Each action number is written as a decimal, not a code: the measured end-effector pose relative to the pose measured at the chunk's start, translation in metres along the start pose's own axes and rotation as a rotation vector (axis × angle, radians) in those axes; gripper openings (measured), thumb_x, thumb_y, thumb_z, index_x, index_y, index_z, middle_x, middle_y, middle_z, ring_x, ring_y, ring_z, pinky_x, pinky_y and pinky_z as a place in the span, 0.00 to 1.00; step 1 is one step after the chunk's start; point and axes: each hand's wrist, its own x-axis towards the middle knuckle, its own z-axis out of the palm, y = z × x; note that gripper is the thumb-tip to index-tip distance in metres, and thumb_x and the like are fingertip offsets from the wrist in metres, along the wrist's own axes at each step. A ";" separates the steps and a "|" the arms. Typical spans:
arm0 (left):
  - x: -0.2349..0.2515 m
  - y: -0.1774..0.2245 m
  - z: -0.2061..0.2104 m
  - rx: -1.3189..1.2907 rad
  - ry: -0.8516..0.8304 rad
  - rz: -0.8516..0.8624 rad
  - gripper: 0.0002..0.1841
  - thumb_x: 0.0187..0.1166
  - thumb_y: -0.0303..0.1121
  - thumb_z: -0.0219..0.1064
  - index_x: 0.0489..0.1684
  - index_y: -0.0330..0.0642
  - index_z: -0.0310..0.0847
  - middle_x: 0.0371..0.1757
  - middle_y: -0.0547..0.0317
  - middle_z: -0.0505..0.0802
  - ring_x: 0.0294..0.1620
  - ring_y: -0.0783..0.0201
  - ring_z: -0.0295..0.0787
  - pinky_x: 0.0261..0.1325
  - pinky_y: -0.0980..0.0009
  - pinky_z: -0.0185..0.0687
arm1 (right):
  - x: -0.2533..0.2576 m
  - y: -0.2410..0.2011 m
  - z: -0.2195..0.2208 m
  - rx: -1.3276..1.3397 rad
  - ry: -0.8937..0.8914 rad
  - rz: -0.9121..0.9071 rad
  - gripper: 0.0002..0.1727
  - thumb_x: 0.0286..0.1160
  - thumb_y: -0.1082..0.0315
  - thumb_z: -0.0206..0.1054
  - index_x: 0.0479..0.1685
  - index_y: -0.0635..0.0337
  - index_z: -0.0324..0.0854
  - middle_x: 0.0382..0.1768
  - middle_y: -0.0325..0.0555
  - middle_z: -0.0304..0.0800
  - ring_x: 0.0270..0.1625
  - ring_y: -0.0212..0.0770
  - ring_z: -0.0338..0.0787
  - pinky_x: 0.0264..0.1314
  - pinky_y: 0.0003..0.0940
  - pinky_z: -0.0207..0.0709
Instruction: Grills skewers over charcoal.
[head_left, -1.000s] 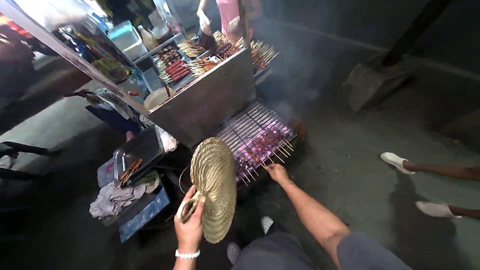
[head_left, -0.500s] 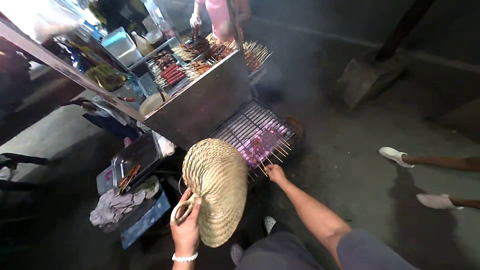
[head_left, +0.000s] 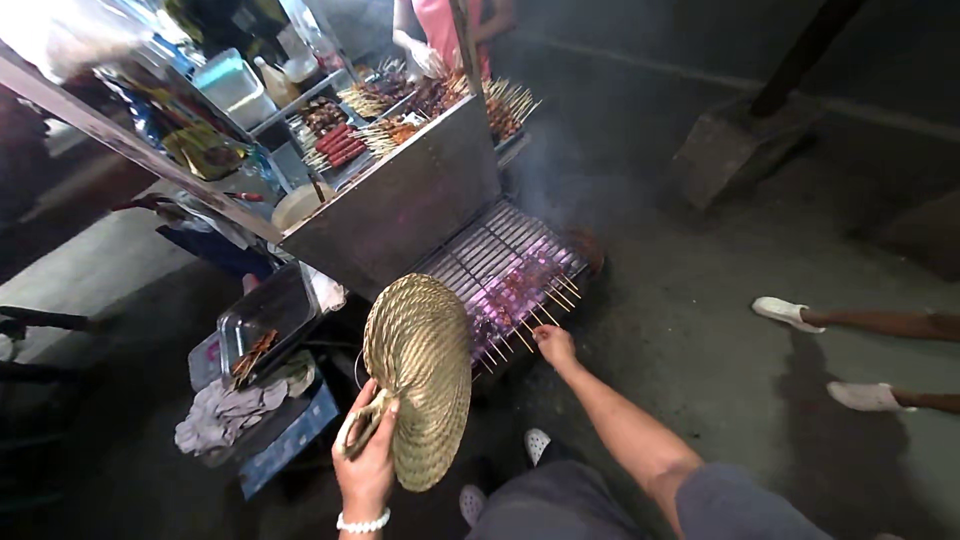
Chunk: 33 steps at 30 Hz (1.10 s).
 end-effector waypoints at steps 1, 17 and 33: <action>0.000 0.000 -0.001 0.006 0.002 0.001 0.28 0.64 0.15 0.71 0.69 0.22 0.77 0.66 0.51 0.91 0.63 0.69 0.90 0.68 0.73 0.85 | -0.001 0.001 0.000 -0.067 0.001 -0.035 0.14 0.83 0.63 0.64 0.57 0.55 0.91 0.55 0.51 0.96 0.62 0.51 0.92 0.71 0.57 0.80; -0.004 0.000 0.015 0.099 -0.097 0.115 0.23 0.68 0.19 0.72 0.65 0.23 0.81 0.67 0.48 0.90 0.67 0.68 0.88 0.73 0.74 0.82 | 0.028 -0.001 -0.030 -0.286 0.018 0.002 0.20 0.91 0.57 0.54 0.71 0.49 0.85 0.61 0.57 0.93 0.67 0.59 0.90 0.69 0.63 0.79; 0.020 -0.033 -0.021 0.354 0.051 0.029 0.25 0.73 0.22 0.71 0.72 0.26 0.78 0.70 0.41 0.88 0.70 0.66 0.86 0.75 0.72 0.78 | -0.009 -0.010 -0.043 -0.210 0.077 -0.245 0.22 0.89 0.54 0.59 0.69 0.59 0.85 0.58 0.58 0.93 0.58 0.57 0.93 0.66 0.60 0.82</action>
